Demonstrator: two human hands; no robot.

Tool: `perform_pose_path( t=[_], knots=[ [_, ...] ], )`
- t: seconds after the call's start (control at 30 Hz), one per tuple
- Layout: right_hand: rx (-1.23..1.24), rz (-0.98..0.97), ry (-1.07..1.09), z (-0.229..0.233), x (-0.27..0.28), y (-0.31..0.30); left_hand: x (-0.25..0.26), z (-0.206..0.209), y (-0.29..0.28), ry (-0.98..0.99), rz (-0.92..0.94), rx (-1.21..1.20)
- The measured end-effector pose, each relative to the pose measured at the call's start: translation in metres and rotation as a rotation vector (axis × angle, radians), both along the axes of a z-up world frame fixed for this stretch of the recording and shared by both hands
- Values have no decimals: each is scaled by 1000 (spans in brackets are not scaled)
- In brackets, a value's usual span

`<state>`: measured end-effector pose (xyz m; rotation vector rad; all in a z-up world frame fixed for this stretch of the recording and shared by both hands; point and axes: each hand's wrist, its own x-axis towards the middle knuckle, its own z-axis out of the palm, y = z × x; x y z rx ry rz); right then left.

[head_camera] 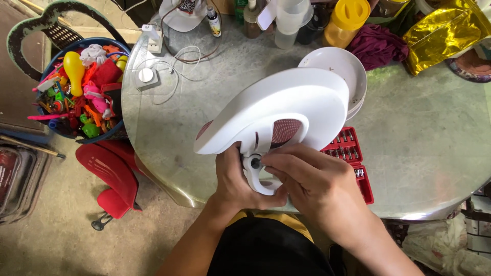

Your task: The person is assembling a pink and white office chair, specifically attaching the headrest and backrest components using a screwdriver.

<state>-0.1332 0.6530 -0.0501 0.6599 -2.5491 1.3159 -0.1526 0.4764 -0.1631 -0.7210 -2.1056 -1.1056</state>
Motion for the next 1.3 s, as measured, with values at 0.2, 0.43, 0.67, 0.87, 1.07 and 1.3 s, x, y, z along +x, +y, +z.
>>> perform_pose_path(
  t=[0.2, 0.43, 0.67, 0.87, 1.07, 1.3],
  knots=[
    [6, 40, 11, 0, -4, 0, 0, -4, -1, -59, 18, 3],
    [51, 35, 50, -6, -7, 0, -8, -12, 0, 67, 36, -29],
    [-308, -346, -175, -51, 12, 75, -6, -44, -8, -36, -15, 18],
    [-611, -639, -532, -252, 18, 129, 8, -68, -32, -242, -24, 6],
    [-155, -832, -893, -337, 22, 97, 23, -85, -30, -404, 1, 30],
    [39, -760, -615, -387, -5, 80, 35, -94, -30, -435, 15, 14]
  ],
)
